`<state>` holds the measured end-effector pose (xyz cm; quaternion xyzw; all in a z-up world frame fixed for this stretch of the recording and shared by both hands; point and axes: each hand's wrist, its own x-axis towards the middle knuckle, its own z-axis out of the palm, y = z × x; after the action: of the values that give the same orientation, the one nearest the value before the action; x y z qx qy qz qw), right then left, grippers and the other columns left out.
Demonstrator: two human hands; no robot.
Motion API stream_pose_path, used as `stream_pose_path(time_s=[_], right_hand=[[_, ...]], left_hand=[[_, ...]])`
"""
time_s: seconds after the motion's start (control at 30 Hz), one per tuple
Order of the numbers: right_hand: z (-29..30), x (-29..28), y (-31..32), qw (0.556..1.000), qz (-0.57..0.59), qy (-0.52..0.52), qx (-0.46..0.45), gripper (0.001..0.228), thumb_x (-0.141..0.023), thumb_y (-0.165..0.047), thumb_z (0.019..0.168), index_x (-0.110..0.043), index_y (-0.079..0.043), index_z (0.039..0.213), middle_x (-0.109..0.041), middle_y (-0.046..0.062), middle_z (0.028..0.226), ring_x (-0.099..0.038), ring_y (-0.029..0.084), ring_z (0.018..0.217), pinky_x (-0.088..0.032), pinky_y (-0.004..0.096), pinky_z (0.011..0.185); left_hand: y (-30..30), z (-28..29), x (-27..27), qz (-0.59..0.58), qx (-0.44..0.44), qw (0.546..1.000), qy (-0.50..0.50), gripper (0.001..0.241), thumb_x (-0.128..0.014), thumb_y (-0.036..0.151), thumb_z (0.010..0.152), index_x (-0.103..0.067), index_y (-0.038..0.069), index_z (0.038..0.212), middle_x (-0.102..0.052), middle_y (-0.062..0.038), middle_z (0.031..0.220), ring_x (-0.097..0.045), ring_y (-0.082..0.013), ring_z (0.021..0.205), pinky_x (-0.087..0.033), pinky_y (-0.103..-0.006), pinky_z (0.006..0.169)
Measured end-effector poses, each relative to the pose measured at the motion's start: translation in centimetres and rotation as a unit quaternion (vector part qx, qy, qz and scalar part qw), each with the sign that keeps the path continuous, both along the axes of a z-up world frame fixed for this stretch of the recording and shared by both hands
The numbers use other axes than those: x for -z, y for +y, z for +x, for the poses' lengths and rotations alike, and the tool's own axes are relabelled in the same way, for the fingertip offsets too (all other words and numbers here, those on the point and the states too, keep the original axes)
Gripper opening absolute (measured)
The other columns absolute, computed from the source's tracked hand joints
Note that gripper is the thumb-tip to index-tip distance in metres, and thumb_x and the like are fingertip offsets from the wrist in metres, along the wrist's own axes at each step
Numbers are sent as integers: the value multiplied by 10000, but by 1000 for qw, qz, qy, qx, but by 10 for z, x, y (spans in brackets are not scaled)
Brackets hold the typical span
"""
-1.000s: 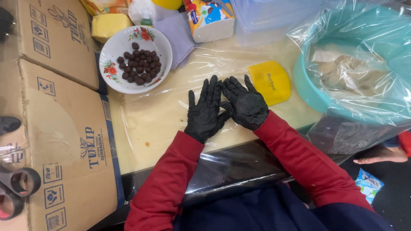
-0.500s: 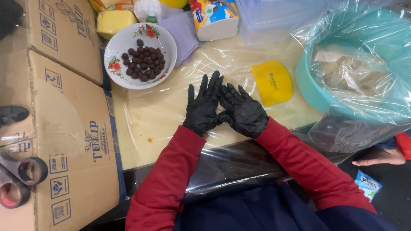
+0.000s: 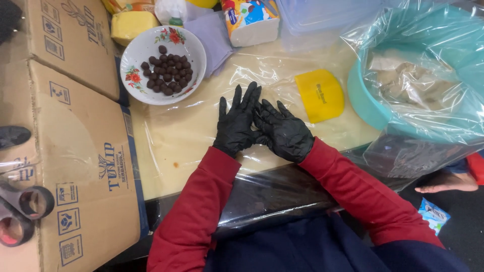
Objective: Rolling small pieces of dough into balls and placing them into a plastic container.
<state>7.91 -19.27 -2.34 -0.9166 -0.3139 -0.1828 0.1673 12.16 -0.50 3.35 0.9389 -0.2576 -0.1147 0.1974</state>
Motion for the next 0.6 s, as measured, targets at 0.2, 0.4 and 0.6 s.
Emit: stream_pose_path(time_s=[0.2,0.4,0.6], right_hand=[[6,-6,-12,993,64,91,-34,512,-622,-392,1007,-598,-136,1450,-475,162,1576,-379,359,1477,-264,569,1213],[-5,-13,-13,997,34,64,-28,694,-698,-421,960,-494,-86,1532,-421,200,1607,-365,383,1490,-251,524,1237],[9,-19,-22,994,63,90,-18,490,-621,-277,1015,-581,-99,1470,-519,161,1546,-430,312,1463,-216,497,1256]], left_hand=[[0,-1,10,0,-10,1000,-12,1196,-694,731,760,-20,307,1652,35,99,1718,32,-238,1579,10,-629,1222],[1,-2,14,14,0,999,-42,1216,-667,773,762,-13,271,1657,36,52,1726,36,-272,1584,-5,-624,1227],[-1,-4,20,40,-14,996,-81,1089,-485,824,824,-11,306,1657,2,73,1729,-16,-242,1591,-25,-586,1238]])
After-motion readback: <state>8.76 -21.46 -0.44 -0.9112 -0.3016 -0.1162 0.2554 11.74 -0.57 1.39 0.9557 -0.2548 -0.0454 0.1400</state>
